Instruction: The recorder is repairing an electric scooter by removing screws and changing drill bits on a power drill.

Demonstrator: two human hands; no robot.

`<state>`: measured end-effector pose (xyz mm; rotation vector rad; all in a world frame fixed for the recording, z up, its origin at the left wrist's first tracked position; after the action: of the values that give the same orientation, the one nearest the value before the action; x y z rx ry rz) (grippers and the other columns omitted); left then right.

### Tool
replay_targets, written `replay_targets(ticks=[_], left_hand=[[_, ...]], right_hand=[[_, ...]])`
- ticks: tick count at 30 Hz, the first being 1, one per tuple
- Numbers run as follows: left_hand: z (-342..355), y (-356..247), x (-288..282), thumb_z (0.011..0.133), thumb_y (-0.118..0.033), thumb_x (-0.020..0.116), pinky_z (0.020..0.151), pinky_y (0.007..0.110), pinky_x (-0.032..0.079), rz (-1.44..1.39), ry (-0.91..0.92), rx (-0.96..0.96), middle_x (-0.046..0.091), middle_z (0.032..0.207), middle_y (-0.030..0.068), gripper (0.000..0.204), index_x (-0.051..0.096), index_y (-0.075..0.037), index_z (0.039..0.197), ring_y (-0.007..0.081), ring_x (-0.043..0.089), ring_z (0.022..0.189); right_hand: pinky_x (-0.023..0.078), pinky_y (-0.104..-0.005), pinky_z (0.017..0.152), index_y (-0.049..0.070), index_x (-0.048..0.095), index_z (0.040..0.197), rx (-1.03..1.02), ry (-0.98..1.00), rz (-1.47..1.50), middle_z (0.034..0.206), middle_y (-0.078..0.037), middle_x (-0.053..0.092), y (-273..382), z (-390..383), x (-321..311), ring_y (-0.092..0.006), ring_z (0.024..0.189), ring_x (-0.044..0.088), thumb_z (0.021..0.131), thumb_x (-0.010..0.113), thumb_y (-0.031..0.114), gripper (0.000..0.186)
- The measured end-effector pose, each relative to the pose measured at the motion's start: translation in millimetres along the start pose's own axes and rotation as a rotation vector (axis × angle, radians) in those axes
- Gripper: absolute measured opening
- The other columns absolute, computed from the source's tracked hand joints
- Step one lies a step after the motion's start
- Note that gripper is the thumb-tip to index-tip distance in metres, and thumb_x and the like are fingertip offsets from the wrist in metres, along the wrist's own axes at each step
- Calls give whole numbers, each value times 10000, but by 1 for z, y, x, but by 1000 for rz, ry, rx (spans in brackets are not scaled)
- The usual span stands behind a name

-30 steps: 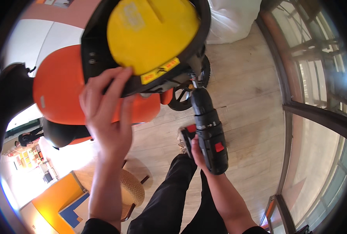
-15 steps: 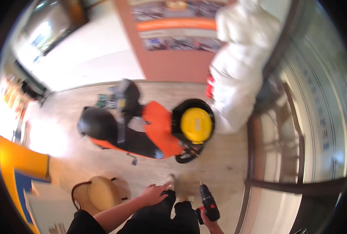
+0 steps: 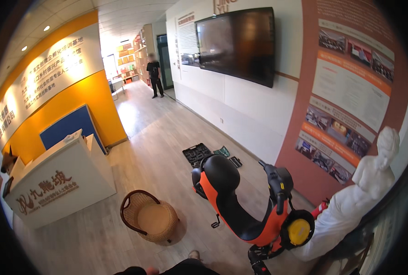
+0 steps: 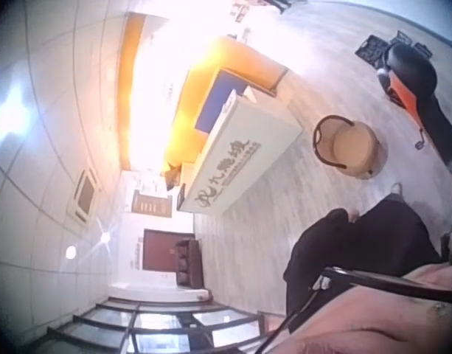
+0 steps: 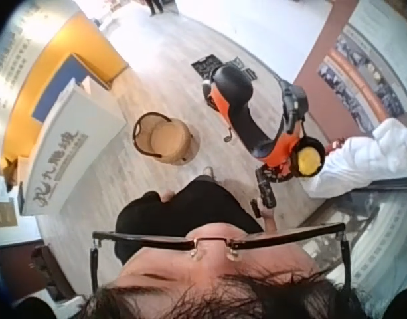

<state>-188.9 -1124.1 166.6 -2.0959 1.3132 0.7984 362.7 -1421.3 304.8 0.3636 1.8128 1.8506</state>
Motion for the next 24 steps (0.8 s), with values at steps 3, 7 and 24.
replay_targets(ticks=[3, 7, 24], left_hand=[[13, 10, -13, 938, -414, 612, 981, 459, 519, -291, 54, 108, 708, 1207, 221, 477, 696, -43, 1226, 361, 661, 1172], [16, 22, -3, 931, -421, 624, 989, 458, 516, -621, 239, 209, 700, 1228, 221, 496, 686, -49, 1252, 354, 653, 1191], [202, -29, -166, 995, -308, 566, 605, 327, 531, -624, 336, 57, 738, 963, 102, 361, 644, -52, 1238, 192, 688, 770]], right_hand=[[472, -326, 606, 84, 654, 816, 314, 186, 173, 719, 1, 587, 8, 40, 34, -128, 658, 556, 962, 647, 108, 149], [404, -292, 612, 65, 540, 735, 351, 365, 104, 624, 6, 518, 47, 114, 110, -126, 598, 522, 945, 579, 139, 227], [412, -292, 582, 9, 466, 1449, 562, 146, 651, 691, -7, 462, 116, 276, 327, -108, 532, 437, 926, 588, 15, 537]])
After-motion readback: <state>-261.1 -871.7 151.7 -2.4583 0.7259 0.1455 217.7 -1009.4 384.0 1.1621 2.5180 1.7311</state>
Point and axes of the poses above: each hand's wrist, its own z-axis towards the middle knuckle, its own x-axis out of the palm, y = z × x, the point moved 1 cm from there along z, towards the middle knuckle
